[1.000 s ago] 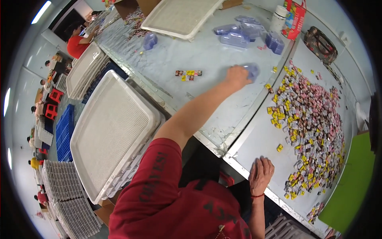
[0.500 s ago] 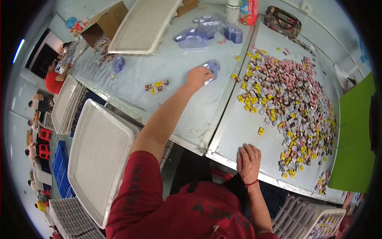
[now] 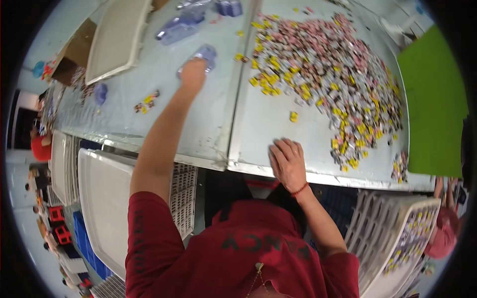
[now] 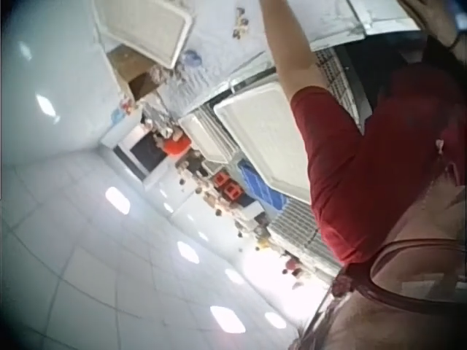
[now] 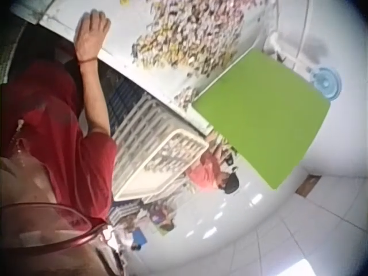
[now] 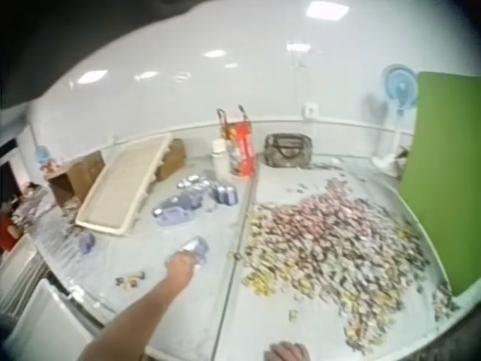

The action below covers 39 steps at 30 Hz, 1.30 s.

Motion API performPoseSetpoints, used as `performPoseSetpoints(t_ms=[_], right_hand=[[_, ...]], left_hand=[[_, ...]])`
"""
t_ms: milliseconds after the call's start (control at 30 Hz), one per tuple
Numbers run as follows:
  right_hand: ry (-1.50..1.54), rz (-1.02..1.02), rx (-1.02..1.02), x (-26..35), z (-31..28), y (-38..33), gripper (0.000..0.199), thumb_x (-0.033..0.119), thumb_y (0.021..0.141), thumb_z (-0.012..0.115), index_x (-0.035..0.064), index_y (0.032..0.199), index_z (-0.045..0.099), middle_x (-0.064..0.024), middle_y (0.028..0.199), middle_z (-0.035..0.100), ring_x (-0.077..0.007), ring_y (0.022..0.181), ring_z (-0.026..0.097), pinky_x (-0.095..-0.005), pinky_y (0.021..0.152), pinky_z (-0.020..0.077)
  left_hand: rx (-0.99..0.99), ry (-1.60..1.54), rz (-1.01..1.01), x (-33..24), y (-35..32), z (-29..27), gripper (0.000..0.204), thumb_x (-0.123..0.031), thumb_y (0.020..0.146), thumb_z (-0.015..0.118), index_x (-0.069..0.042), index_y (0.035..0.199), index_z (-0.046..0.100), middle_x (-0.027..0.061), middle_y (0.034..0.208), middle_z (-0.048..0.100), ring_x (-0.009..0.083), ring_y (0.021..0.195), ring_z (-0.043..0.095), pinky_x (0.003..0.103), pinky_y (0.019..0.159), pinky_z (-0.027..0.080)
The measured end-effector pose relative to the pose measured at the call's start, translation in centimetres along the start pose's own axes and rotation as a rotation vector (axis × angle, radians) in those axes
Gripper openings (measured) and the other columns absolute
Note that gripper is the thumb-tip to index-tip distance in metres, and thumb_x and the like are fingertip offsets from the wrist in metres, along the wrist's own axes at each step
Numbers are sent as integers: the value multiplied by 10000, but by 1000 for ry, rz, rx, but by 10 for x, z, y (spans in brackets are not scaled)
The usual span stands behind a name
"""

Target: Sorting and organizing small colorful items on a workbench and placing them into containers.

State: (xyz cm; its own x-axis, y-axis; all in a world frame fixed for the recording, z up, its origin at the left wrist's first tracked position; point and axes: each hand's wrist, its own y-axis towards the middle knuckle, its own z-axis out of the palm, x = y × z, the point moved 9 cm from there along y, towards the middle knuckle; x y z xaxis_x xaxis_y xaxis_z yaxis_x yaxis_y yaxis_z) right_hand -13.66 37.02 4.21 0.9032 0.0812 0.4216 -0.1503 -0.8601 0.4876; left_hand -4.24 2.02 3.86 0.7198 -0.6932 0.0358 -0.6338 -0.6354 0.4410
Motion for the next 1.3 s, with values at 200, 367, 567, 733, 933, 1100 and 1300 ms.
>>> performPoseSetpoints(t_ms=[200, 367, 567, 733, 933, 1100, 1300], right_hand=[[-14, 29, -10, -7, 0, -7, 237, 68, 795, 673, 35, 1025, 624, -108, 1107, 590, -296, 1077, 541, -430, 932, 417], [-6, 19, -17, -6, -2, -9, 231, 74, 797, 670, 33, 1020, 624, -107, 1108, 588, -296, 1083, 536, -431, 935, 416], [31, 36, -69, -10, -7, -8, 225, 45, 788, 665, 27, 1009, 627, -118, 1095, 592, -307, 1070, 542, -417, 916, 433], [206, 187, -293, -24, -25, -8, 221, -48, 808, 595, -17, 1025, 611, -175, 1054, 605, -356, 1016, 565, -400, 912, 441], [132, 324, -279, -59, -21, -39, 211, -8, 891, 534, -12, 1087, 612, -175, 1101, 609, -331, 1071, 556, -379, 940, 435], [218, 328, -215, -54, -8, -38, 237, 11, 915, 521, -18, 1142, 580, -168, 1149, 586, -306, 1096, 547, -364, 949, 429], [221, 419, -192, -75, -5, -44, 268, 60, 929, 521, -22, 1181, 562, -174, 1176, 563, -308, 1105, 531, -376, 952, 423]], left_hand=[[78, -547, -467, 41, -1, 5, 242, -283, 805, 674, -47, 755, 693, 97, 697, 662, 236, 655, 622, 344, 605, 474], [152, -899, -681, 65, -14, 18, 257, -299, 805, 722, -48, 759, 691, 56, 685, 661, 109, 630, 574, 269, 607, 444], [-186, -768, -249, -25, -14, -75, 172, -188, 885, 625, -24, 896, 673, 81, 839, 679, 180, 801, 634, 285, 728, 478], [7, -566, 537, -185, -138, -64, 144, -144, 736, 694, -105, 873, 674, 69, 945, 651, 257, 924, 617, 374, 834, 481], [-82, -790, 560, -250, -163, -78, 268, -285, 715, 691, -59, 819, 592, 73, 917, 584, 255, 953, 563, 375, 870, 459], [-91, -848, 409, -229, -171, -70, 370, -303, 723, 730, -35, 940, 596, 99, 990, 585, 283, 998, 556, 394, 908, 452], [-220, -845, 500, -238, -166, -77, 476, -362, 745, 713, -19, 1047, 580, 145, 1128, 538, 329, 1142, 479, 450, 995, 373]])
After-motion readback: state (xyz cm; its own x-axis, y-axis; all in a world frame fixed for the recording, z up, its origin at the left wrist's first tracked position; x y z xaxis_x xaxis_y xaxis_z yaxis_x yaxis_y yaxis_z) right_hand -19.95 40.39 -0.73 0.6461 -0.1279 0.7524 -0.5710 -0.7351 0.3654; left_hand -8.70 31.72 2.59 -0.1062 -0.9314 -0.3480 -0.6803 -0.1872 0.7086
